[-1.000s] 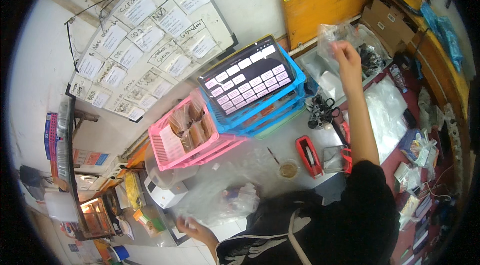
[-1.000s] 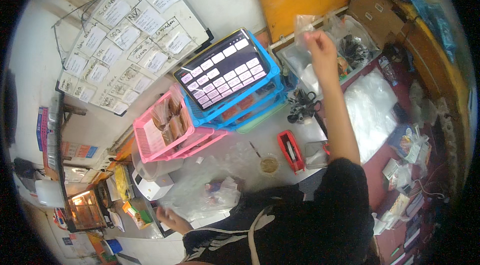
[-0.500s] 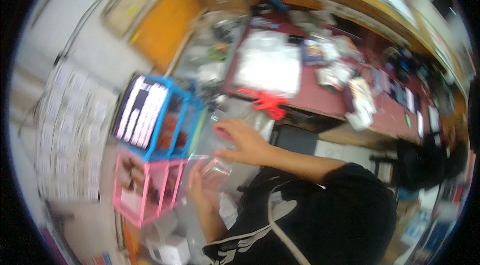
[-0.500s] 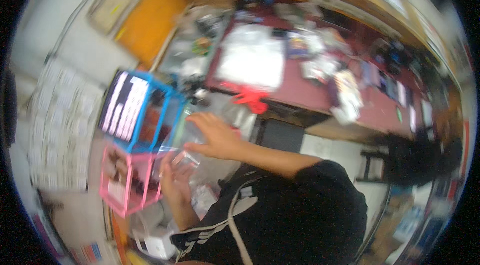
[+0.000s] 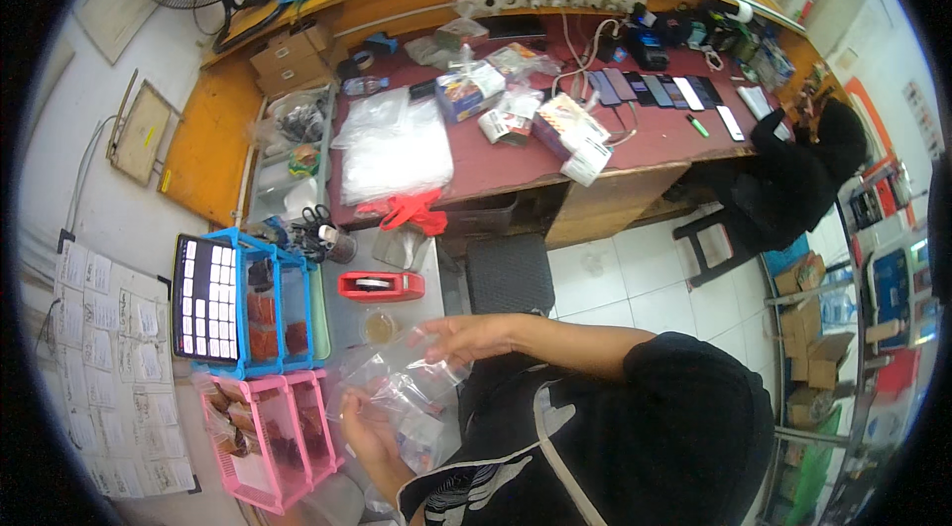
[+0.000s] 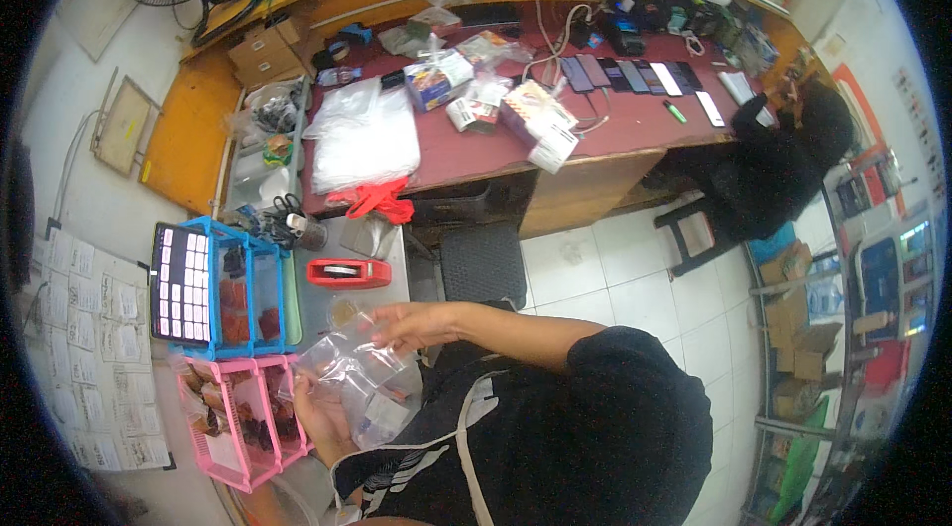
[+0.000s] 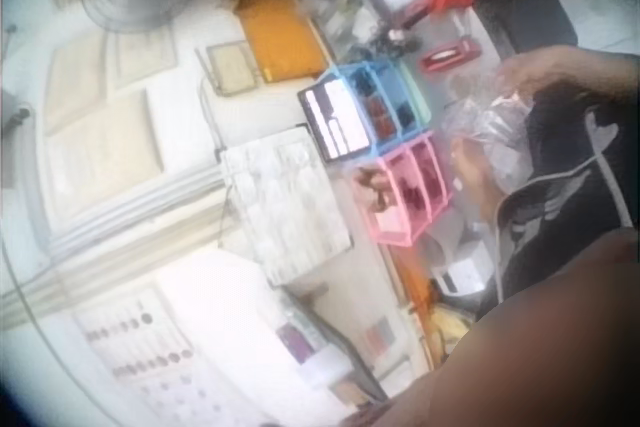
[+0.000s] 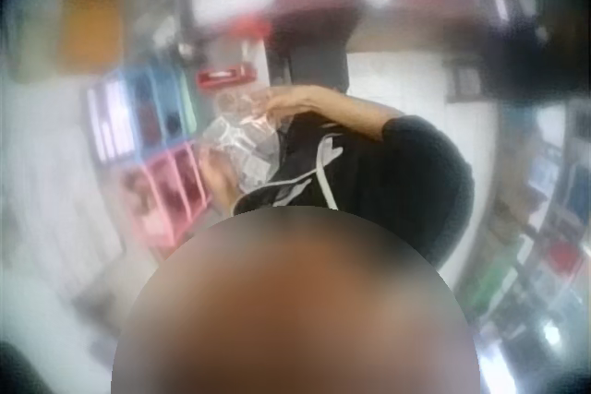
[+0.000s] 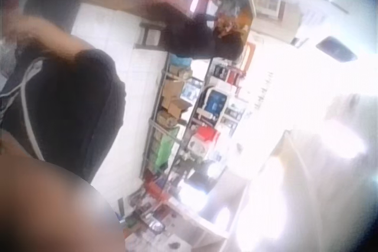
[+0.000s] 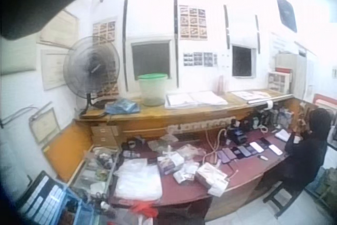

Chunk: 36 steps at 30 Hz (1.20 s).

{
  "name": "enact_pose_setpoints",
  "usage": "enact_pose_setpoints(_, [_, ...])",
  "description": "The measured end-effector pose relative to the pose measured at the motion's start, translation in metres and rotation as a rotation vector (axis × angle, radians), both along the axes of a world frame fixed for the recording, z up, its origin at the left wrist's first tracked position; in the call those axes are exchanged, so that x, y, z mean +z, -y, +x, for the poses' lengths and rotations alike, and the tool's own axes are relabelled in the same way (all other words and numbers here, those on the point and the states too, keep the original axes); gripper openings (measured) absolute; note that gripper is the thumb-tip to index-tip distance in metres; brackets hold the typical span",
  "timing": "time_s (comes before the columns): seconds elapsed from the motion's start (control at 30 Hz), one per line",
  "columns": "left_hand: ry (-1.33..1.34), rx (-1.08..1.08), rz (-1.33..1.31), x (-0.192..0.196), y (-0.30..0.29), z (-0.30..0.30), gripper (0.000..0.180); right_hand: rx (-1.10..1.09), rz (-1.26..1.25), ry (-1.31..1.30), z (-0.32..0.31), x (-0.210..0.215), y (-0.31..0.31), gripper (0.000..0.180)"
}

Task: The person cuts a piece of fried chicken with a knife, places it into a plastic bag, and seals the bag. They then handle a small box and place it into another plastic bag, sealing it as well. The person also handles a receipt and a small container of sauce.

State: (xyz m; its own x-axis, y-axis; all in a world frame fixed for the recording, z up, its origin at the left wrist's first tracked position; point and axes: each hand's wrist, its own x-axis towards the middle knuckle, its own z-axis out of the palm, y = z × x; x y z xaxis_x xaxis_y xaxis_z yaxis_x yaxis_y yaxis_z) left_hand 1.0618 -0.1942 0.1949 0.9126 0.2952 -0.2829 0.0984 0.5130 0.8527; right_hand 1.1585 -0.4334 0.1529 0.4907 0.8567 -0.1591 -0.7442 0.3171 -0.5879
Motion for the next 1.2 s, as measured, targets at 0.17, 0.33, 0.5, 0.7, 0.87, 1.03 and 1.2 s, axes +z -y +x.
enact_pose_setpoints(0.17, [0.083, -0.112, -0.037, -0.005, 0.009, -0.011, 0.020, 0.113, -0.209, -0.058, -0.039, -0.004, 0.010, 0.021])
enact_pose_setpoints(0.33, [0.043, -0.153, -0.074, -0.024, 0.003, -0.032, 0.018, -0.097, -0.139, 0.142, -0.060, -0.014, 0.003, 0.023])
enact_pose_setpoints(0.5, [-0.069, 0.245, 0.576, -0.021, 0.002, -0.041, 0.022, -0.085, -0.438, 0.623, -0.052, -0.009, -0.003, 0.026])
enact_pose_setpoints(0.7, [-0.042, 0.001, 0.986, 0.001, 0.041, -0.067, 0.034, -0.351, -0.423, 1.028, -0.059, 0.011, -0.031, 0.019])
enact_pose_setpoints(0.87, [-0.097, -0.190, 0.482, -0.015, 0.041, -0.062, 0.010, -0.055, -0.475, 0.996, -0.057, 0.019, -0.037, 0.017])
enact_pose_setpoints(1.03, [-0.085, -0.175, 0.561, -0.020, 0.027, -0.066, 0.008, 0.020, -0.134, 0.726, -0.058, 0.014, -0.043, 0.017])
enact_pose_setpoints(1.2, [-0.001, -0.130, 0.434, -0.016, 0.038, -0.067, 0.012, -0.063, -0.295, 0.585, -0.057, 0.005, -0.049, 0.019])
